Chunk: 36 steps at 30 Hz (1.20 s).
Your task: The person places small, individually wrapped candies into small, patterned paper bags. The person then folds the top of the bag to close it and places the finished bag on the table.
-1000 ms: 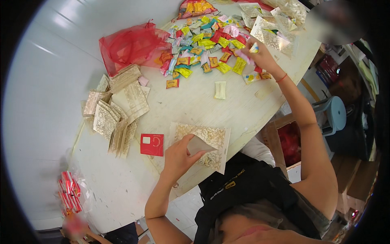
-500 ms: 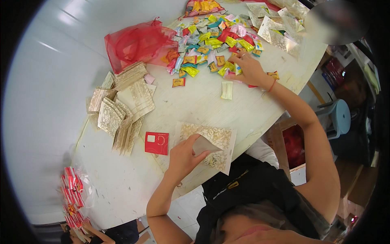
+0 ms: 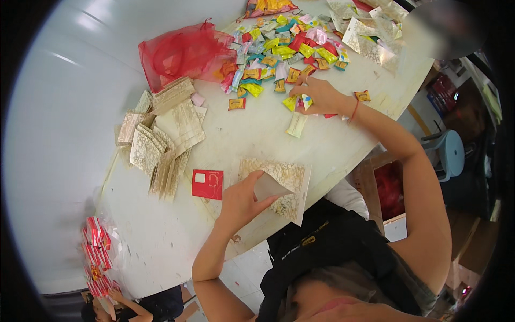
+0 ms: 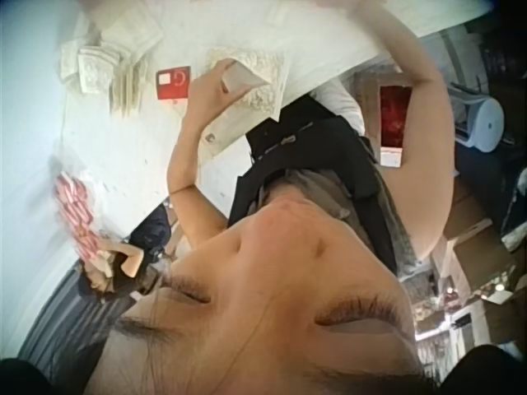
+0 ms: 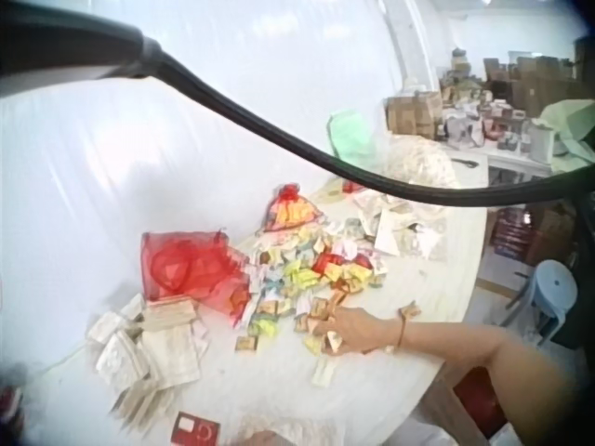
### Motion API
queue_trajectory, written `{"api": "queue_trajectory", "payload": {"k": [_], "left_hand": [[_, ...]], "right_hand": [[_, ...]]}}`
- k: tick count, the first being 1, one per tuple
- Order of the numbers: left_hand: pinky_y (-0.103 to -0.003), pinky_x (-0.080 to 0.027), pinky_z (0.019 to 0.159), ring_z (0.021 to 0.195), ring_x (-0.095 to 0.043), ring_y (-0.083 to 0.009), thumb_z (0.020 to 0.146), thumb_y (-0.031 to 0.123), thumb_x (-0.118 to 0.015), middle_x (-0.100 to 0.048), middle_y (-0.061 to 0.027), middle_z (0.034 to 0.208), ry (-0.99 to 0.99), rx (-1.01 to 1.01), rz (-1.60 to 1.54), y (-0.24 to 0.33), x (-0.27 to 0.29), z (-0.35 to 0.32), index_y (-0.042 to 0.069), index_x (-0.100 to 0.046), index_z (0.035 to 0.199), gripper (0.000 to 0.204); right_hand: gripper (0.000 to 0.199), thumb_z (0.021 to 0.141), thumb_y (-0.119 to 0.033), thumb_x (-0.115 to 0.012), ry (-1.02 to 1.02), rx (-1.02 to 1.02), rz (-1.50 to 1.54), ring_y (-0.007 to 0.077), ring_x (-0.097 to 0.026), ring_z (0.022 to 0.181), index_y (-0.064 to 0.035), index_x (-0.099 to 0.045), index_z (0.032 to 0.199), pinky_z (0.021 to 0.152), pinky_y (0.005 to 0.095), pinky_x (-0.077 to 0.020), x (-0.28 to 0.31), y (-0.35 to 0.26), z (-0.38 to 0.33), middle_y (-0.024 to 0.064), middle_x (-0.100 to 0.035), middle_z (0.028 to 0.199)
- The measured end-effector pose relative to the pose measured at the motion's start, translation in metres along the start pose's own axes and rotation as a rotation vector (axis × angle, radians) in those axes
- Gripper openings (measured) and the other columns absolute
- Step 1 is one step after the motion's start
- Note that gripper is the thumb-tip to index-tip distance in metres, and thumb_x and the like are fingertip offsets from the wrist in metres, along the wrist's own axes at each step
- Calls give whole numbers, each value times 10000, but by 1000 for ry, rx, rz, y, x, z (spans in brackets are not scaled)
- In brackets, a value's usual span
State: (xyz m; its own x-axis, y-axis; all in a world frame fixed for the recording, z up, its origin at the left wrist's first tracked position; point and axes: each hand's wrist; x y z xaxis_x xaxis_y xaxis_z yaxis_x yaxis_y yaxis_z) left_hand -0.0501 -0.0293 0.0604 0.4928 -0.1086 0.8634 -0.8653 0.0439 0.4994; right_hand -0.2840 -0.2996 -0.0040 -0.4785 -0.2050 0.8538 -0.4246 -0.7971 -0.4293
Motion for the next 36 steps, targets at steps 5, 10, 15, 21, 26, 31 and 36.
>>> {"api": "queue_trajectory", "payload": {"k": [5,10,15,21,26,31,36], "left_hand": [[-313,-451,528,527,-607,-176,710,307,-834,-587,-55,579,-22,-14,5,2,1,2,69,-586,1215,611],[-316,-451,536,535,-608,-177,709,326,-831,-586,-56,582,-13,16,-19,1,-1,0,71,-588,1224,624],[-322,-455,557,549,-609,-185,709,332,-828,-593,-57,592,16,7,27,6,0,-2,72,-594,1212,613],[-329,-475,580,590,-635,-198,704,360,-828,-633,-68,665,25,4,13,-1,0,2,80,-608,1179,593],[-351,-503,625,661,-668,-214,693,377,-829,-678,-97,792,39,-42,1,-8,-1,7,69,-610,1164,604],[-449,-511,706,844,-665,-333,678,417,-812,-684,-151,889,28,-11,-19,-12,-1,10,48,-593,1106,606],[-455,-512,704,819,-664,-355,639,459,-821,-686,-155,856,2,94,44,-3,12,9,27,-611,991,596]], "right_hand": [[357,716,-251,-730,-95,-17,23,311,-588,976,-98,-619,1020,815,413,-491,-1,12,19,117,-583,1074],[376,691,-213,-743,-20,-91,-76,309,-582,954,-90,-558,995,788,417,-490,-7,-7,13,110,-581,1040],[454,680,-230,-752,69,-38,51,316,-620,920,-81,-541,1053,766,409,-503,-8,2,17,172,-616,971],[382,724,-243,-777,201,-350,636,149,-598,719,-71,-554,983,613,297,-473,19,-27,46,67,-630,823],[251,819,-145,-731,270,-426,1407,77,-573,692,-69,-567,993,551,215,-442,13,-95,51,11,-613,828],[218,824,-91,-715,160,-469,1517,61,-557,750,-55,-572,985,666,220,-461,-24,-191,7,3,-586,876],[227,859,-113,-698,354,-308,1227,55,-543,784,-57,-519,986,676,224,-456,-56,-207,-10,10,-567,895]]}}
Point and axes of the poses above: each hand's wrist, its own z-axis towards the middle knuckle, its own x-axis out of the back of the hand, y = z × x
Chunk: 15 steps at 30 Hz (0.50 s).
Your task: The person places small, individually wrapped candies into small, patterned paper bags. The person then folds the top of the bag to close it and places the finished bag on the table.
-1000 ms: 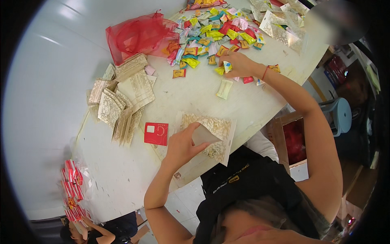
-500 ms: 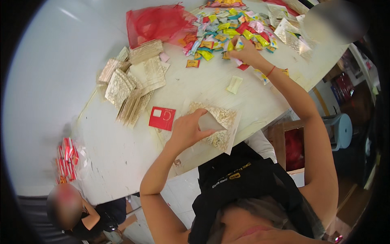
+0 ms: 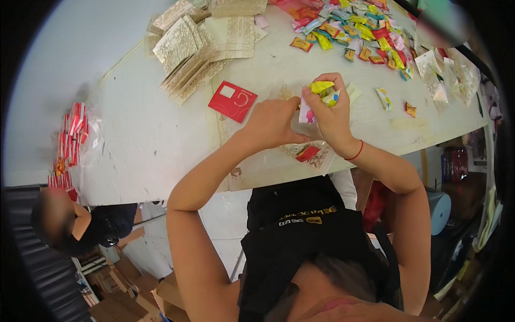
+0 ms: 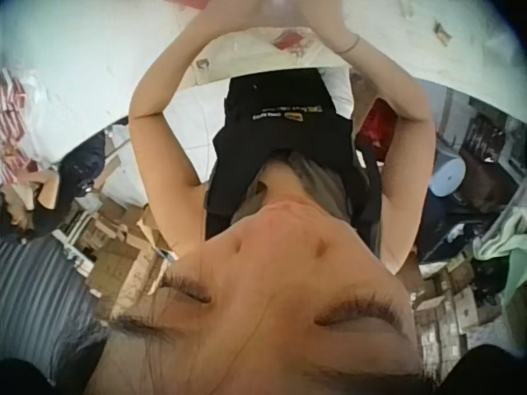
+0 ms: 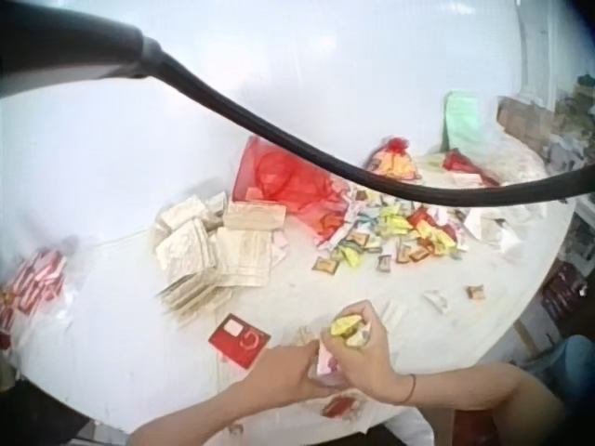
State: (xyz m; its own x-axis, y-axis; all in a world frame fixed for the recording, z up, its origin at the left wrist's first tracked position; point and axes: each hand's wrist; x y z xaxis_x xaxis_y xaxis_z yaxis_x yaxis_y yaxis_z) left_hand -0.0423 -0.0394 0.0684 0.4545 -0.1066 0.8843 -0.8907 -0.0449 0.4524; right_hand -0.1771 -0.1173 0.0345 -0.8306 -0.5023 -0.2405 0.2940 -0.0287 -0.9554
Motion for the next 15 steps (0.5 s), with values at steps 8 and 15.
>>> {"api": "queue_trajectory", "payload": {"k": [8,15], "left_hand": [[-424,-507,739,854,-657,-340,624,446,-853,-682,-173,893,70,-36,-183,-25,-6,9,3,-611,1031,649],[-414,-496,752,864,-648,-339,616,460,-848,-668,-178,885,68,-61,-113,-34,-1,12,-14,-579,1100,729]], "right_hand": [[248,878,-158,-685,-191,-113,-114,56,-533,767,-40,-499,991,659,237,-456,-8,0,9,14,-579,838],[250,761,-37,-669,-217,346,-528,253,-583,888,-62,-592,998,766,337,-472,-10,11,22,103,-569,970]]}}
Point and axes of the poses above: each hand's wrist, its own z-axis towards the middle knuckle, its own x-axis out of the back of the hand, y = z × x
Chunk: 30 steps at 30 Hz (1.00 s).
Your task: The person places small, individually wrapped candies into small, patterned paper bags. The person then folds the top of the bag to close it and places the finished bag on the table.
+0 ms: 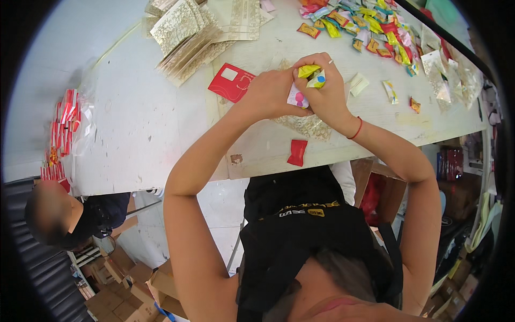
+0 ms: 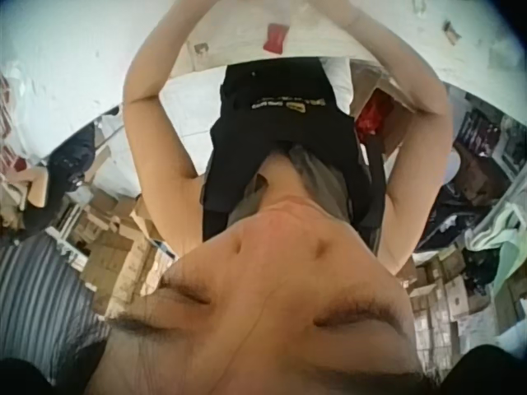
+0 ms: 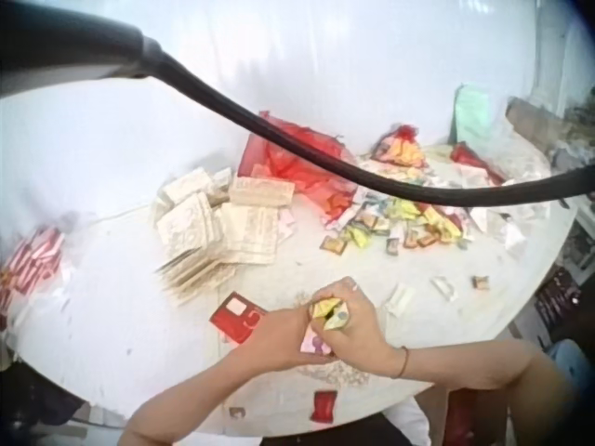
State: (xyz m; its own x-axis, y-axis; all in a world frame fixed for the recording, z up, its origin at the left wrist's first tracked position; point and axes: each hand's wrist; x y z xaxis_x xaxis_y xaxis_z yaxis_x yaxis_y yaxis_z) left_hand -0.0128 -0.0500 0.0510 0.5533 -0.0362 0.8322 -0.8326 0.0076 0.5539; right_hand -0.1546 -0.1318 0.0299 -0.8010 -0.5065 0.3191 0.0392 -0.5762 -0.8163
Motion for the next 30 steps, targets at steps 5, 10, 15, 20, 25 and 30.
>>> {"api": "queue_trajectory", "payload": {"k": [5,10,15,20,25,30], "left_hand": [[-394,-489,692,792,-644,-313,589,404,-861,-662,-139,824,-72,44,37,-1,4,4,-7,-550,1166,774],[-373,-496,683,781,-651,-297,595,306,-826,-667,-130,825,-121,56,-27,8,13,5,20,-508,1284,811],[-395,-523,762,871,-659,-325,604,285,-814,-685,-149,897,-106,27,-105,3,10,6,41,-557,1207,699],[-374,-519,786,915,-674,-310,615,241,-828,-693,-168,978,-137,43,-116,1,9,8,7,-496,1314,808],[-383,-522,818,954,-680,-297,621,235,-836,-686,-189,1038,-13,-39,-185,-5,1,5,-24,-532,1259,752],[-391,-522,835,964,-670,-325,618,272,-846,-675,-202,1057,-16,-16,-148,1,5,5,-34,-513,1264,789]], "right_hand": [[341,682,32,-657,-65,61,-61,310,-589,918,-75,-596,1000,780,355,-485,3,0,-3,110,-556,975],[424,658,36,-678,-113,2,-134,325,-568,998,-84,-571,1050,823,376,-484,3,0,-8,113,-528,1058],[379,712,-67,-693,-97,2,-51,313,-504,1085,-63,-555,1065,893,381,-445,2,-2,-10,136,-490,1137],[291,812,-130,-648,-64,88,-12,293,-496,1082,-45,-554,1074,901,372,-436,3,1,-10,144,-516,1116],[277,923,-145,-537,-39,-150,211,305,-515,1072,-20,-519,1169,926,397,-431,0,10,-18,150,-554,1078],[356,940,-93,-469,-142,-168,186,239,-558,1096,-4,-460,1285,901,340,-461,1,-4,-18,151,-561,1200]]}}
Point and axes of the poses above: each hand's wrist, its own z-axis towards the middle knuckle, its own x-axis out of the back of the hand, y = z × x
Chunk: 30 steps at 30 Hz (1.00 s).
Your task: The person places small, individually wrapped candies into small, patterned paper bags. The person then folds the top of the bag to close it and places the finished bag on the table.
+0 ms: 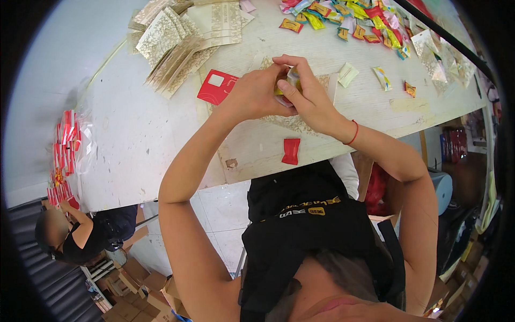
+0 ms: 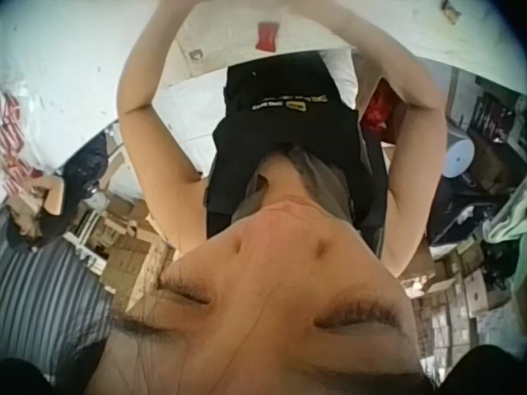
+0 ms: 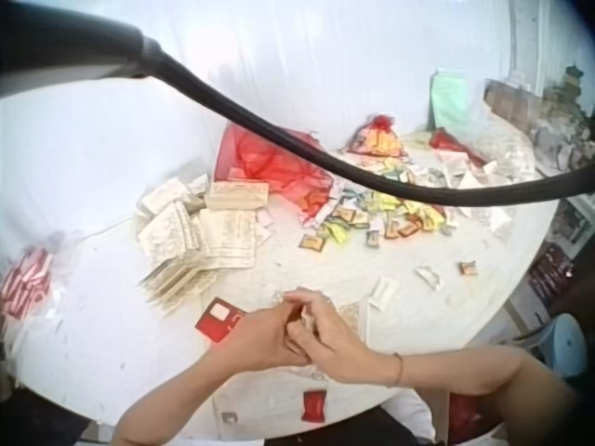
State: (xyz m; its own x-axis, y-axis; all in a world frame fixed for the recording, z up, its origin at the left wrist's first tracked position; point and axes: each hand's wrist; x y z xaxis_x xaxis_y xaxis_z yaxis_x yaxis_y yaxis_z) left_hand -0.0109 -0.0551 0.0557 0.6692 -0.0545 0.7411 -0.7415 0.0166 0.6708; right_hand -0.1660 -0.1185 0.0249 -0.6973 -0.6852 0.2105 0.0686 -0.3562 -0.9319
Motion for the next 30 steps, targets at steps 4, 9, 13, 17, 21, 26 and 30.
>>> {"api": "queue_trajectory", "payload": {"k": [4,9,13,17,21,26,30], "left_hand": [[-395,-527,790,938,-669,-340,616,337,-847,-673,-202,1029,-103,73,120,10,6,-1,-11,-492,1280,828],[-383,-520,775,909,-667,-317,619,362,-844,-670,-181,1006,-79,52,83,7,6,-3,46,-503,1259,791],[-360,-512,807,930,-655,-308,616,360,-851,-662,-160,1046,-88,73,86,10,7,-2,67,-515,1240,767],[-353,-513,887,1059,-645,-296,641,296,-853,-656,-154,1132,-84,64,17,4,4,-7,51,-519,1249,736],[-360,-498,967,1174,-607,-294,671,250,-852,-637,-167,1207,-82,93,3,-6,5,-6,34,-507,1281,734],[-366,-479,1010,1200,-591,-310,691,252,-850,-591,-207,1286,-82,121,16,-5,8,-7,-14,-482,1296,757],[-360,-469,1025,1232,-568,-299,690,230,-851,-570,-202,1322,-70,141,-20,-4,8,-6,-12,-471,1309,766]], "right_hand": [[433,864,11,-529,59,-243,862,247,-545,1170,-4,-469,1292,913,349,-462,7,-6,6,140,-557,1245],[385,809,27,-557,-37,55,-31,229,-578,1089,-50,-568,1186,912,362,-468,18,-5,-7,126,-598,1171],[305,744,28,-592,-177,512,-785,246,-593,1000,-74,-640,1027,893,435,-474,34,0,-12,103,-631,1049],[267,705,-23,-648,-295,496,-676,258,-593,962,-77,-657,965,889,437,-458,47,-14,-21,93,-634,1006],[250,731,-85,-645,-417,562,-612,240,-587,943,-48,-653,978,863,363,-458,34,-41,-62,74,-633,1000],[314,737,-64,-658,-628,663,-758,251,-593,929,-54,-656,1050,815,362,-491,14,-14,-95,82,-620,1062],[244,764,-105,-624,-547,557,-437,246,-609,861,-23,-651,993,751,371,-508,26,-21,-78,84,-630,905]]}}
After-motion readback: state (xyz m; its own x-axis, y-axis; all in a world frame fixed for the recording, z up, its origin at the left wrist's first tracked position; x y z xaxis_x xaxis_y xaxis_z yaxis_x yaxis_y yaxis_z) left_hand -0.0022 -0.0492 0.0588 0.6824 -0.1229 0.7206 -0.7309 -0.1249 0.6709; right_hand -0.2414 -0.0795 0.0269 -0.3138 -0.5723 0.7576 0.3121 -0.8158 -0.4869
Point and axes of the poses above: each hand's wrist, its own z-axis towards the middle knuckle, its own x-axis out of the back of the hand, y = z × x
